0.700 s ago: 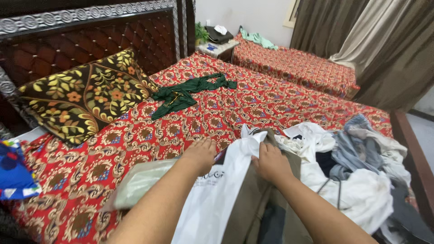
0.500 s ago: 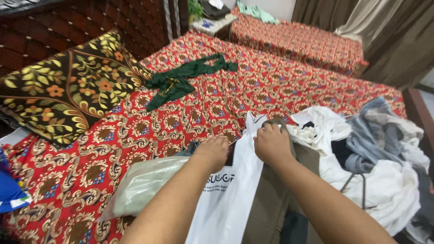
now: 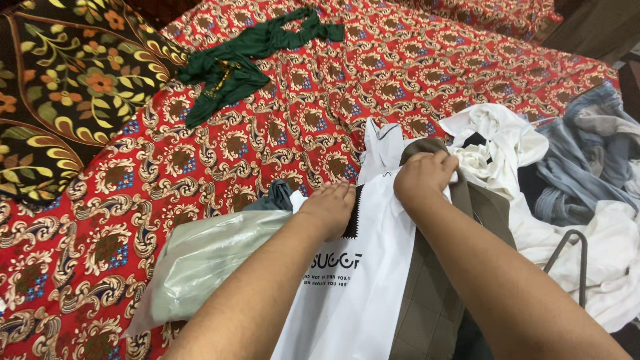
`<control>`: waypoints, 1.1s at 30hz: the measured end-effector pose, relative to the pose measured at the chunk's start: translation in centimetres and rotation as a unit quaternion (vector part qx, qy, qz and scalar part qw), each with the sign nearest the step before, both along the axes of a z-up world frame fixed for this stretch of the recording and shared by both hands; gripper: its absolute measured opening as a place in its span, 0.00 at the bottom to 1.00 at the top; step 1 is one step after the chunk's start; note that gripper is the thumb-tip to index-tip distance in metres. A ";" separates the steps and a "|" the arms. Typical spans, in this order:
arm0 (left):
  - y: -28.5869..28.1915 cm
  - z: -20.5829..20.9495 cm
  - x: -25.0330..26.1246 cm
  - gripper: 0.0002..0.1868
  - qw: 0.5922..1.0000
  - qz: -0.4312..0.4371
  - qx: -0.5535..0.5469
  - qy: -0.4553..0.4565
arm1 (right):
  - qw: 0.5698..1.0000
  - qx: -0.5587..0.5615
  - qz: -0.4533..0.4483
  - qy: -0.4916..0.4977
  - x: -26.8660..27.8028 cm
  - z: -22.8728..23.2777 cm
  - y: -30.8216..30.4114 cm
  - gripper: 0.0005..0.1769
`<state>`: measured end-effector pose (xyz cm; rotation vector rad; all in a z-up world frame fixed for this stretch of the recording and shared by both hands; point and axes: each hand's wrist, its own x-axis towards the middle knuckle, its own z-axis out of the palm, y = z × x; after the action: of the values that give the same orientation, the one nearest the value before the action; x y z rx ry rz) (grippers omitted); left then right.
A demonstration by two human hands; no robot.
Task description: The person picks up a white shirt, a brown jacket, a green shirt, and a blue patterned jersey from a bed, puts each one on a hanger, and then removes them from the hangers to fold each item individually on the bed surface.
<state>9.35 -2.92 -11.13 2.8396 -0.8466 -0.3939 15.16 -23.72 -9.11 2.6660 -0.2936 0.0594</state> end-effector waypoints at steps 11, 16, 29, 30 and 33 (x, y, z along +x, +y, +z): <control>2.8 0.0 1.6 0.35 0.996 0.076 0.023 -0.029 | 0.989 0.121 0.040 -0.082 -4.0 -1.3 -4.6 0.21; 3.5 3.0 1.0 0.33 0.993 0.109 0.020 -0.035 | 0.993 0.095 0.065 -0.023 -5.7 3.1 -1.5 0.15; 6.2 19.6 -7.1 0.51 0.952 0.220 -0.067 -0.203 | 0.821 0.109 0.446 -0.338 -18.4 19.6 -2.8 0.03; 6.6 20.5 -8.1 0.49 0.942 0.202 -0.093 -0.249 | 0.809 0.111 0.460 -0.349 -19.3 20.6 -3.0 0.05; 7.7 23.1 -10.9 0.28 0.937 0.187 -0.083 -0.283 | 0.775 0.127 0.484 -0.386 -21.7 23.0 -3.4 0.07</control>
<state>-1.56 4.78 11.95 2.8800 -0.3543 0.5403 -6.55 -27.08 13.90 2.5799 0.9280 1.5286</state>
